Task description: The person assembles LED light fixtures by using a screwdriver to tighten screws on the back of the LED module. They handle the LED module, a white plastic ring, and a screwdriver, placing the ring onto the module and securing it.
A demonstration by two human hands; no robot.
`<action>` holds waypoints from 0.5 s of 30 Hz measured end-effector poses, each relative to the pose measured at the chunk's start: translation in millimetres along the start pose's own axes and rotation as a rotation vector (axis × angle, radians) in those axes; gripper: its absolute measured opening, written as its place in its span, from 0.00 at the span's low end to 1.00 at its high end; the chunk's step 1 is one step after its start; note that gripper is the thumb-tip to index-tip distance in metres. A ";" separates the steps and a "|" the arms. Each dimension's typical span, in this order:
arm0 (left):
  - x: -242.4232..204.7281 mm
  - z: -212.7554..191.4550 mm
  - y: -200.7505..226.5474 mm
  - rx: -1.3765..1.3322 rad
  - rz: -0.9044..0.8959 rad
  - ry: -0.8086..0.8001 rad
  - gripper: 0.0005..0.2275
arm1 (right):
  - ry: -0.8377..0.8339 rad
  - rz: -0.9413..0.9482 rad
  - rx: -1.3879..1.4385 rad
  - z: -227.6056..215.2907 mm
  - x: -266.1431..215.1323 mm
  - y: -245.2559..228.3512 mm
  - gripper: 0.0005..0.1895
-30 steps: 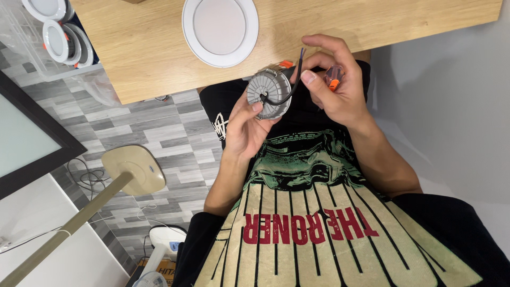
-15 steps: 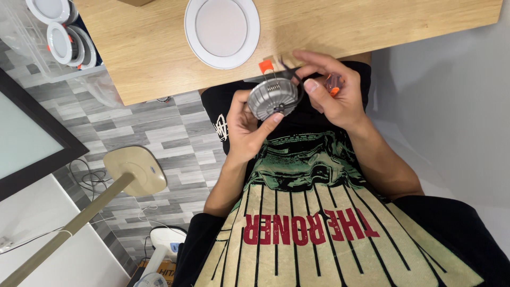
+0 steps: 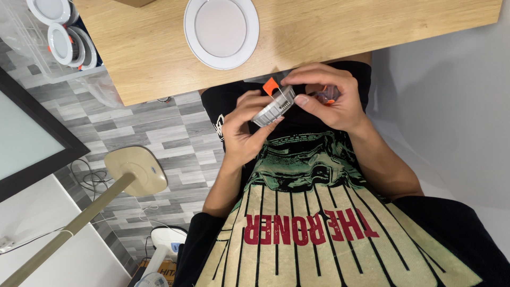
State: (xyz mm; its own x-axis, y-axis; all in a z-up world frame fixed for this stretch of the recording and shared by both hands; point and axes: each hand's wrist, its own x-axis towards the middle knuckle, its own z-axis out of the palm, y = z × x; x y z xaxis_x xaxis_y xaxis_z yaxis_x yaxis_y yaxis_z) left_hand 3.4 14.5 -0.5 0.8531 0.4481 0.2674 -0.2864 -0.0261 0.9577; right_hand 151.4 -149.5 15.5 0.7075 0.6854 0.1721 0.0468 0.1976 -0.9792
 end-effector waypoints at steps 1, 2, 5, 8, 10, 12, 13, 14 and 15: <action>1.7 -1.7 3.9 0.046 0.025 -0.030 0.13 | -0.005 0.017 0.011 -0.7 -2.0 0.7 0.15; 3.4 -3.5 7.8 0.093 0.050 -0.059 0.10 | -0.009 0.033 0.022 -1.3 -3.9 1.4 0.15; 12.0 -8.3 11.1 0.243 0.211 -0.083 0.06 | -0.038 0.008 0.001 2.4 7.3 -14.5 0.15; 16.4 -7.1 17.1 0.307 0.297 -0.091 0.09 | -0.038 -0.003 -0.010 1.7 6.2 -12.7 0.14; 17.9 -7.3 15.9 0.333 0.349 -0.085 0.07 | -0.037 -0.011 -0.018 0.5 4.5 -10.0 0.14; 19.0 -7.9 16.0 0.360 0.402 -0.079 0.07 | -0.037 -0.019 -0.026 -0.5 2.8 -6.9 0.14; 19.1 -8.2 16.7 0.370 0.416 -0.077 0.07 | -0.036 -0.026 -0.033 -1.2 2.0 -5.3 0.13; 19.3 -8.5 17.3 0.381 0.430 -0.076 0.08 | -0.035 -0.034 -0.041 -1.9 1.1 -3.8 0.13; 19.5 -8.6 17.1 0.381 0.429 -0.075 0.08 | -0.036 -0.033 -0.040 -1.9 0.7 -3.0 0.13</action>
State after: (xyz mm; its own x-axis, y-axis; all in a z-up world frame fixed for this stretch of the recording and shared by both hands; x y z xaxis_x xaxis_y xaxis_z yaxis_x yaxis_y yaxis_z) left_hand 11.3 30.5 20.1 0.7278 0.2617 0.6340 -0.4484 -0.5179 0.7285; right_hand 153.2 -150.9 18.4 0.6795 0.7036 0.2079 0.0990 0.1929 -0.9762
